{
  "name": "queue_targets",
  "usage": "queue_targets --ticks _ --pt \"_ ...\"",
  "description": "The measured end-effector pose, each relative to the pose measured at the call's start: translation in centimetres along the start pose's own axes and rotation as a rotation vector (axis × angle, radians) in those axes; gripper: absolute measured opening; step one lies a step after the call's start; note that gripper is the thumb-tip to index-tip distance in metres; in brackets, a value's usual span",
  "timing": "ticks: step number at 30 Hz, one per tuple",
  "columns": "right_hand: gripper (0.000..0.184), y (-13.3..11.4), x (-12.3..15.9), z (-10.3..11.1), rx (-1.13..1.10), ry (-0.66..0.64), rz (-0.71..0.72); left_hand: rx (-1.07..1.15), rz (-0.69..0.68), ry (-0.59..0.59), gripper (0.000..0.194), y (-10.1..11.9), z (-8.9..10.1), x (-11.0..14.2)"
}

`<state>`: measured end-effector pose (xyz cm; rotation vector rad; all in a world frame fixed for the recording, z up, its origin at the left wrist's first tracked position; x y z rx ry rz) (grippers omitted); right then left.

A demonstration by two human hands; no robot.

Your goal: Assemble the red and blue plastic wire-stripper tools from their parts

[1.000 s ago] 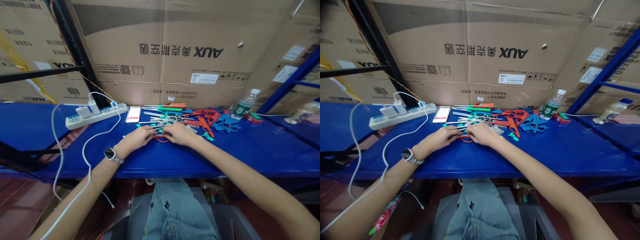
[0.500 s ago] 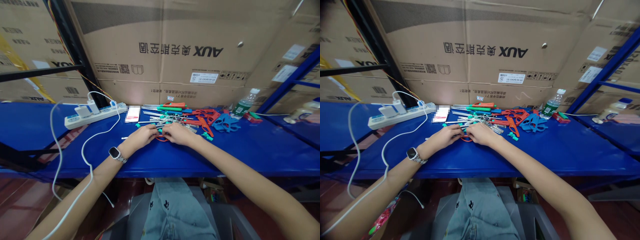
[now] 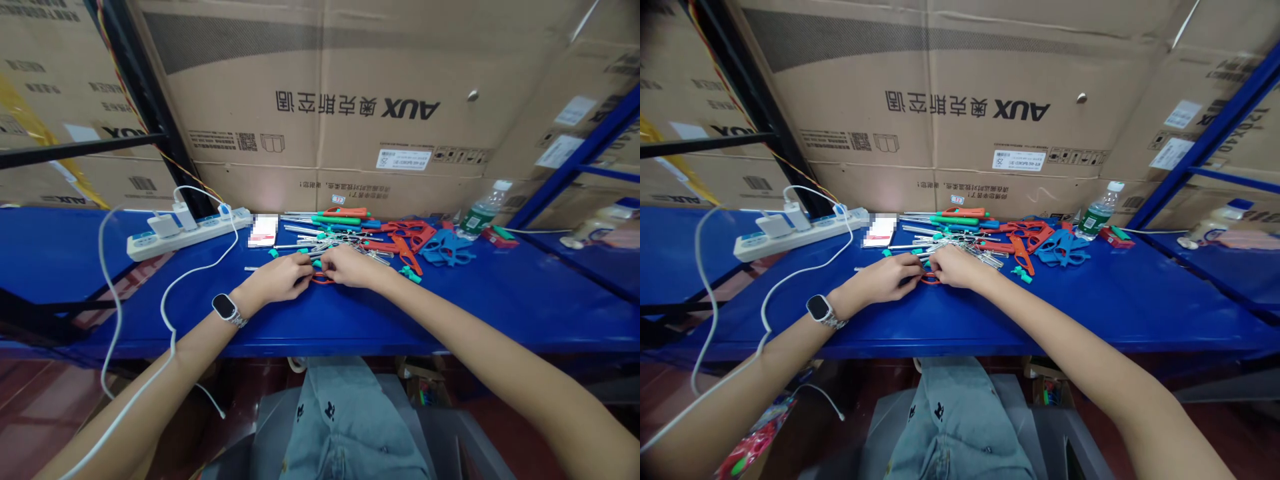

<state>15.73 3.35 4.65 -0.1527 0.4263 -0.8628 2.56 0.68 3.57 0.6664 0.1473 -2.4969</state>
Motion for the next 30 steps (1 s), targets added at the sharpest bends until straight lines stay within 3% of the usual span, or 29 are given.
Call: queue_targets --ticks 6,18,30 --pt "0.012 0.1 0.3 0.1 -0.083 0.03 -0.007 -0.019 -0.034 0.033 0.019 0.8 0.2 0.6" --pt "0.012 -0.1 -1.2 0.5 -0.032 -0.11 0.024 -0.083 -0.027 0.065 0.018 1.3 0.3 0.9" --pt "0.012 -0.3 -0.8 0.4 -0.035 -0.083 0.011 -0.085 -0.025 0.079 0.02 1.4 0.3 0.9"
Point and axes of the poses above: each hand's wrist, its own x-axis away from the middle knuckle, its own z-axis out of the back of the hand, y = z × x, the point moved 6 cm from there along -x, towards the middle knuckle, and after that the axes turned 12 degrees about y, right-handed, at the moved point
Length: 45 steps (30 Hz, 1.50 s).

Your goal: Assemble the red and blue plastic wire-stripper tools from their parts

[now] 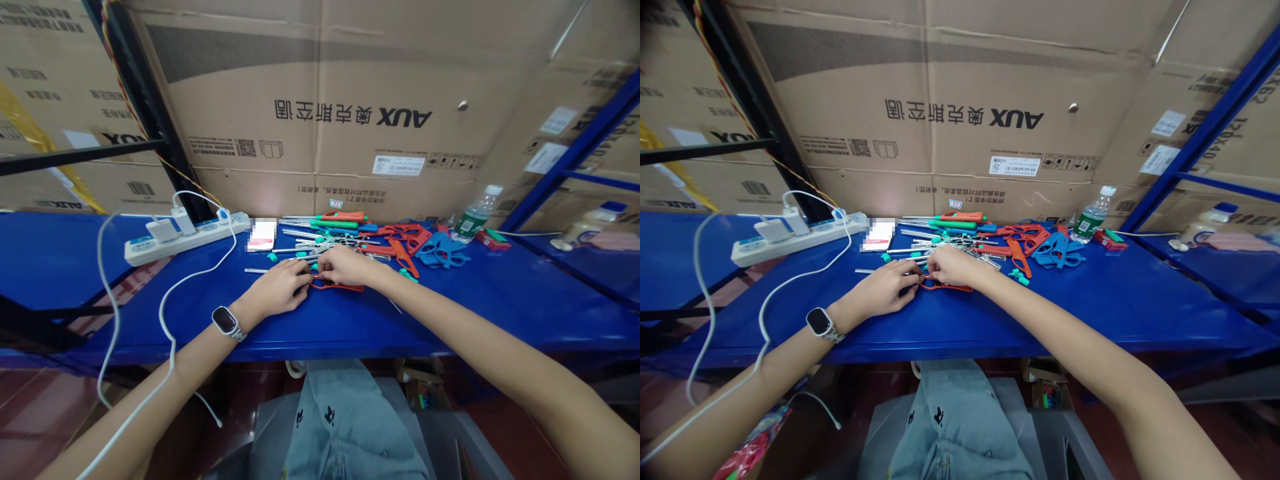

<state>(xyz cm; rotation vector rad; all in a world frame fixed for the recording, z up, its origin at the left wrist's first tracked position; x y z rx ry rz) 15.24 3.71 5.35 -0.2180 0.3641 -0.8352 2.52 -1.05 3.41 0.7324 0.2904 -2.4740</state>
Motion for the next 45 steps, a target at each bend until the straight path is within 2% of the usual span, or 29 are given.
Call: queue_targets --ticks 10,22,25,28,33,38,45 --pt "0.013 -0.3 0.5 0.4 0.004 0.028 -0.025 0.002 0.014 -0.019 0.021 0.0 0.1 0.0" --pt "0.012 -0.1 0.6 -0.6 0.05 0.061 -0.016 -0.183 -0.019 -0.062 0.023 0.3 -0.2 0.0" --pt "0.009 -0.2 1.1 -0.4 0.044 0.112 -0.019 -0.19 -0.026 -0.06 0.025 0.4 -0.1 0.0" --pt "0.008 -0.7 2.1 -0.1 0.095 0.205 0.036 -0.232 -0.026 -0.06 0.027 0.7 -0.1 0.1" --pt "0.02 -1.7 4.8 0.1 0.235 0.35 0.129 -0.307 -0.007 -0.078 0.028 1.2 -0.4 0.2" --pt "0.031 -1.9 6.4 -0.8 0.381 0.293 0.123 -0.297 0.01 -0.071 0.03 1.4 -0.5 0.1" --pt "0.043 -1.8 6.5 -1.4 0.494 0.253 0.137 -0.363 0.0 -0.103 0.032 1.3 -0.7 0.0"
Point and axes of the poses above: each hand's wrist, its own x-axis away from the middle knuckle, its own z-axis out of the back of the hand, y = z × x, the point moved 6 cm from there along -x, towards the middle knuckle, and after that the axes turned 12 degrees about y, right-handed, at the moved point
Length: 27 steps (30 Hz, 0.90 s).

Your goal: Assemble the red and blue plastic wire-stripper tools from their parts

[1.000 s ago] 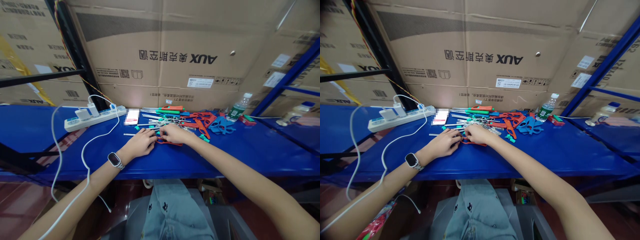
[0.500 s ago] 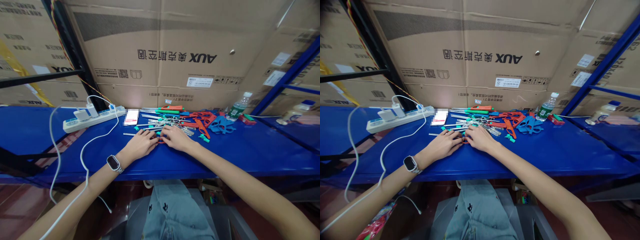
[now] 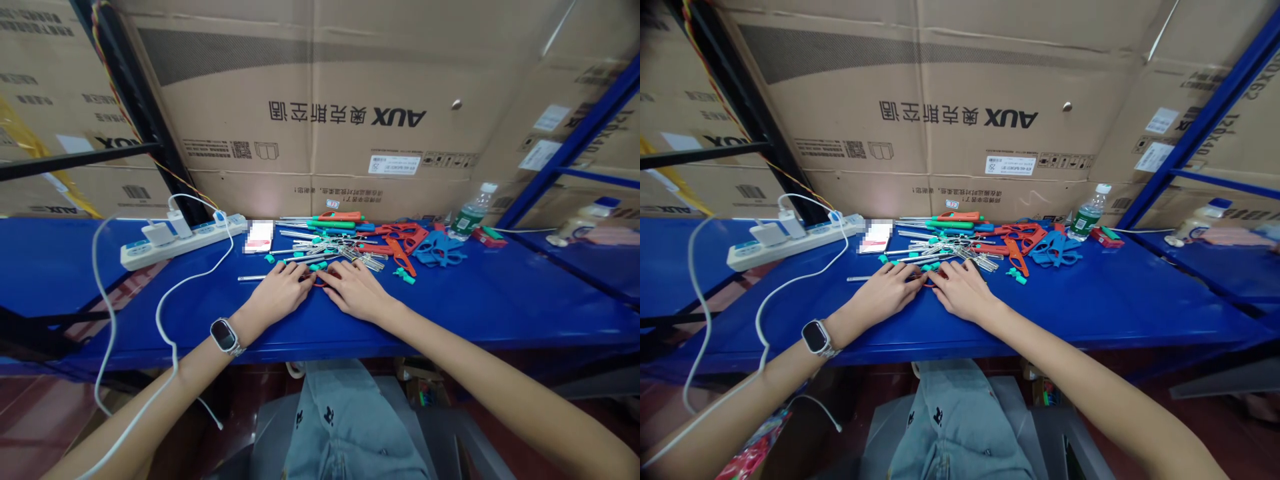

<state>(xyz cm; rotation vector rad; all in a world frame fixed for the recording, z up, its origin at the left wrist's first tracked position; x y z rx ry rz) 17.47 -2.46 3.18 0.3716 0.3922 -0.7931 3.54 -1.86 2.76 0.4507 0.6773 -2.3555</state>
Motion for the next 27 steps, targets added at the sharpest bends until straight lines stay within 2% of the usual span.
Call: queue_targets --ticks 7,13,14,16,20,27 --pt "0.044 -0.3 -0.2 0.1 0.041 -0.024 0.021 0.176 0.085 0.051 0.032 -0.6 0.0 0.4" --pt "0.043 -0.4 -0.3 0.2 0.049 -0.05 0.033 0.508 0.225 0.085 0.025 -4.5 -0.4 -0.6" --pt "0.043 -0.4 -0.4 0.2 0.05 -0.055 0.035 0.542 0.226 0.072 0.024 -5.1 -0.5 -0.9" --pt "0.043 -0.3 -0.4 0.2 0.046 -0.058 0.036 0.598 0.182 -0.031 0.023 -5.7 -1.0 -1.4" --pt "0.044 -0.2 -0.3 0.1 0.036 -0.053 0.043 0.602 0.139 -0.134 0.02 -5.9 -1.2 -1.9" --pt "0.044 -0.3 -0.2 0.0 0.044 -0.038 0.053 0.448 0.084 -0.11 0.021 -5.2 -0.8 -2.3"
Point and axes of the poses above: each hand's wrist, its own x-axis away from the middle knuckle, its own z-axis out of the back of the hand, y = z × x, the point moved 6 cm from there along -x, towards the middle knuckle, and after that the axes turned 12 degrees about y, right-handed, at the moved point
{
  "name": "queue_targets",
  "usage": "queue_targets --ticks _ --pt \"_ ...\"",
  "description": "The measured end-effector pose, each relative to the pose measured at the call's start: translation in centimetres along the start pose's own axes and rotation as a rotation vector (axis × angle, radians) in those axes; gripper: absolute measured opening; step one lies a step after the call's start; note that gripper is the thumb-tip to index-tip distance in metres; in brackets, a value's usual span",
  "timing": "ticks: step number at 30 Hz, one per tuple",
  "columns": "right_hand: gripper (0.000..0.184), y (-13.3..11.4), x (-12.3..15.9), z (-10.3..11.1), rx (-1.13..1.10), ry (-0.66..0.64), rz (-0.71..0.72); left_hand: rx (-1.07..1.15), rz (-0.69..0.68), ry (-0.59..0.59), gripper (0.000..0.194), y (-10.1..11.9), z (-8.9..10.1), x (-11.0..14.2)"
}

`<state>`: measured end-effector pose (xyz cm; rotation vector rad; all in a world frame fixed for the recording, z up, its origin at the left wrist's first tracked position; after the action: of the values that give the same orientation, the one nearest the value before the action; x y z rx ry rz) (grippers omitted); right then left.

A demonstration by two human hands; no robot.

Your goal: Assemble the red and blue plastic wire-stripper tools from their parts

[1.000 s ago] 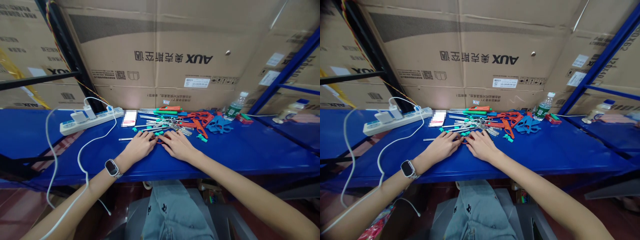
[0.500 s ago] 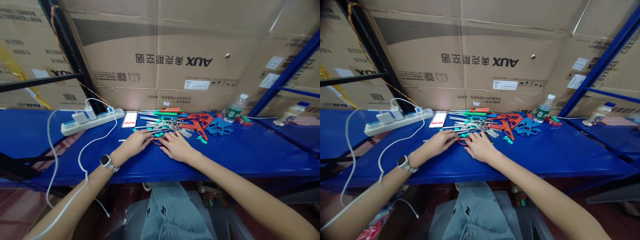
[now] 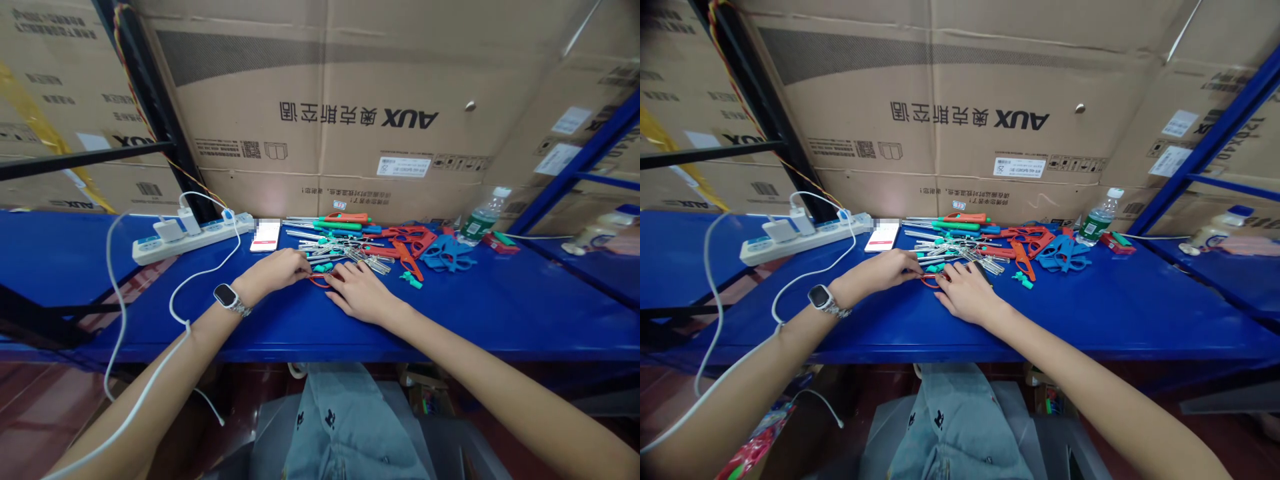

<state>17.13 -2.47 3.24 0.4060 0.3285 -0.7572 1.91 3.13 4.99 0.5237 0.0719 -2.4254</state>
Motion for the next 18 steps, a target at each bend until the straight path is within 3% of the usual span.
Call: queue_targets --ticks 5,9,13,18 --pt "0.045 0.0 0.0 -0.1 0.002 -0.009 0.005 -0.221 -0.111 -0.097 0.026 1.3 -0.2 -1.0" --pt "0.044 0.0 0.0 -0.1 0.022 0.006 0.021 -0.313 -0.155 -0.097 0.024 2.0 -0.2 -1.3" --pt "0.042 0.0 0.0 -0.1 0.021 0.021 0.02 -0.227 -0.125 -0.095 0.028 1.2 -0.4 -0.5" --pt "0.045 0.0 0.0 0.0 0.034 0.003 0.01 -0.044 -0.087 0.0 0.028 0.1 -0.1 0.3"
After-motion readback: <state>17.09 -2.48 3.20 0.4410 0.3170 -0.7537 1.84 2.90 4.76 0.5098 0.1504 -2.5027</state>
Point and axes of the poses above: each hand's wrist, its own x-axis away from the middle knuckle, its own z-axis out of the back of the hand, y = z × x, the point moved 6 cm from there along -x, towards the middle knuckle, and after that the axes turned 12 degrees about y, right-handed, at the moved point
